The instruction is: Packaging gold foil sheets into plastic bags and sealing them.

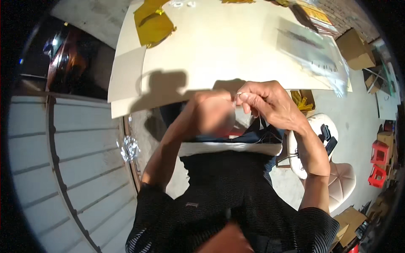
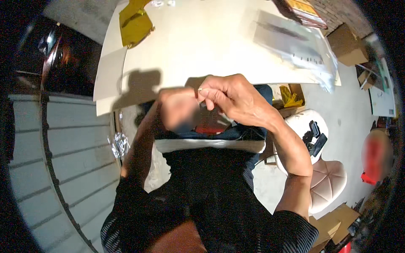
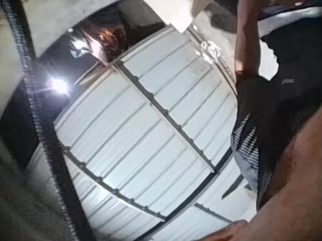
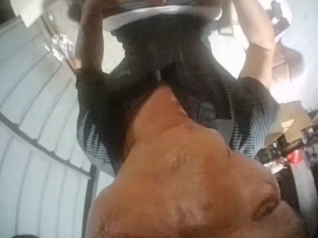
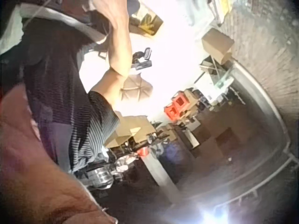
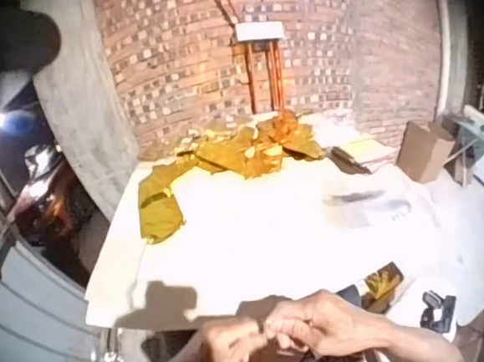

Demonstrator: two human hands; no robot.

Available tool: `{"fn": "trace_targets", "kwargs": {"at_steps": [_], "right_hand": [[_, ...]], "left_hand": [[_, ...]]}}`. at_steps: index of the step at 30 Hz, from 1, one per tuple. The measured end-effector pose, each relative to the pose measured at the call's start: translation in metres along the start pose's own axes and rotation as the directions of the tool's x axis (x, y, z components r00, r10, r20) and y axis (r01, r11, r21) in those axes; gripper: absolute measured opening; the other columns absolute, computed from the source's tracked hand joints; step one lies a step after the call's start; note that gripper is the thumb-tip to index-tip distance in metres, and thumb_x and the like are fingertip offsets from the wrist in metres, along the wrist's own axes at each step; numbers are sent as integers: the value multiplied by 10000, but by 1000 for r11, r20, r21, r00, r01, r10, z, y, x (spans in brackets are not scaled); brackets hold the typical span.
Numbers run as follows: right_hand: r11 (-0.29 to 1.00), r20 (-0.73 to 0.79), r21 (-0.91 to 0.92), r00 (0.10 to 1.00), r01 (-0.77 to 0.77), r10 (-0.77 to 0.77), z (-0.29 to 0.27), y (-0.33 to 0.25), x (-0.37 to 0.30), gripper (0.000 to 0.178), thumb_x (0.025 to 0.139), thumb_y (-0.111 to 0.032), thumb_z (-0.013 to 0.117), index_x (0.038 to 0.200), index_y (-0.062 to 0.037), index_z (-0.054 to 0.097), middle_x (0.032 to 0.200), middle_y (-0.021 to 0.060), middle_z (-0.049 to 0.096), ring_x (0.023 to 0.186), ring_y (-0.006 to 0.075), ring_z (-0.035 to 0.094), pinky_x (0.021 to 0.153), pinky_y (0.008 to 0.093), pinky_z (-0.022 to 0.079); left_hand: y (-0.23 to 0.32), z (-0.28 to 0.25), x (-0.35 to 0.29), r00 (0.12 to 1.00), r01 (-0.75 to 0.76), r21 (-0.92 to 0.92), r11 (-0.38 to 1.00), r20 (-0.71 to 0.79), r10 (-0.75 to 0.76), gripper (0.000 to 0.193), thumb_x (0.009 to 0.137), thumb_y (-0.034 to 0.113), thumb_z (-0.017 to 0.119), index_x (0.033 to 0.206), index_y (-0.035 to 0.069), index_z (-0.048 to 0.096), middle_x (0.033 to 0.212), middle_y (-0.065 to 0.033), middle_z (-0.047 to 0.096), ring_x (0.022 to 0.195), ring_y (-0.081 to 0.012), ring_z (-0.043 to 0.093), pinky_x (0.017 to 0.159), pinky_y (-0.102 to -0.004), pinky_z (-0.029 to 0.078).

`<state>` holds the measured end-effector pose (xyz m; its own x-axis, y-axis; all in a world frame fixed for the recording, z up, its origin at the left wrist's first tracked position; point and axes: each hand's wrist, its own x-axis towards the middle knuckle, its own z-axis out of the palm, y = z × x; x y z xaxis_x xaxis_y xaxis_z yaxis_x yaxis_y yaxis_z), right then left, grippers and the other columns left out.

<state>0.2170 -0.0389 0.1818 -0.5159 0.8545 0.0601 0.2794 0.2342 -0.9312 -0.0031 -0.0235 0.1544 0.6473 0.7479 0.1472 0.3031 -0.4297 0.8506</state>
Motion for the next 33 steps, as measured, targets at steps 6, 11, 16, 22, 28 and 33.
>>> {"fn": "trace_targets", "kwargs": {"at_steps": [6, 11, 16, 22, 28, 33], "right_hand": [[995, -18, -51, 997, -80, 79, 11, 10, -3, 232, 1029, -193, 548, 935, -16, 665, 657, 27, 595, 590, 92, 534, 556, 271, 441], [988, -87, -145, 995, -59, 47, 4, -3, -2, 208, 1010, -119, 555, 904, 13, 675, 679, 54, 620, 621, 102, 551, 565, 269, 444], [999, -88, -8, 995, -37, 37, 0, 16, 3, 261, 1020, -183, 572, 906, 17, 695, 695, 4, 621, 598, 60, 524, 522, 237, 422], [983, -204, 135, 968, -122, 148, 21, 28, 1, 238, 1011, -213, 598, 955, -23, 731, 695, -15, 634, 564, 35, 518, 508, 211, 437], [971, -297, -236, 954, -47, -26, 19, 23, 2, 141, 931, -129, 675, 940, 3, 724, 658, 77, 651, 550, 129, 583, 516, 299, 458], [816, -126, -568, 969, 104, -211, 7, 10, 4, 108, 819, -142, 750, 823, -41, 712, 718, 148, 673, 667, 347, 655, 589, 415, 507]], "left_hand": [[9, 4, -6, 992, 101, -386, 917, -29, -122, 318, 957, -30, 499, 1256, -2, 604, 819, -60, 657, 611, -104, 561, 554, -246, 478], [3, 6, -8, 996, 60, -167, 984, -53, -70, 288, 913, 13, 625, 1197, -36, 608, 994, -109, 684, 720, -132, 598, 642, -285, 499], [-6, 2, -8, 985, 167, -519, 838, 59, -160, 219, 961, 27, 584, 1153, -42, 666, 927, -79, 717, 596, -64, 546, 500, -183, 423], [-4, 12, -2, 992, -11, -642, 767, -103, -72, 458, 985, 22, 518, 1428, -56, 433, 1309, -161, 604, 783, -128, 599, 568, -222, 508], [2, 25, 3, 963, -62, -57, 996, -264, 45, 481, 882, 3, 690, 1346, 68, 580, 1010, -82, 672, 722, -105, 609, 623, -251, 518], [2, 21, 4, 974, -6, 125, 992, -226, 35, 370, 839, 76, 754, 1178, 4, 626, 910, -115, 680, 705, -141, 648, 636, -285, 527]]}}
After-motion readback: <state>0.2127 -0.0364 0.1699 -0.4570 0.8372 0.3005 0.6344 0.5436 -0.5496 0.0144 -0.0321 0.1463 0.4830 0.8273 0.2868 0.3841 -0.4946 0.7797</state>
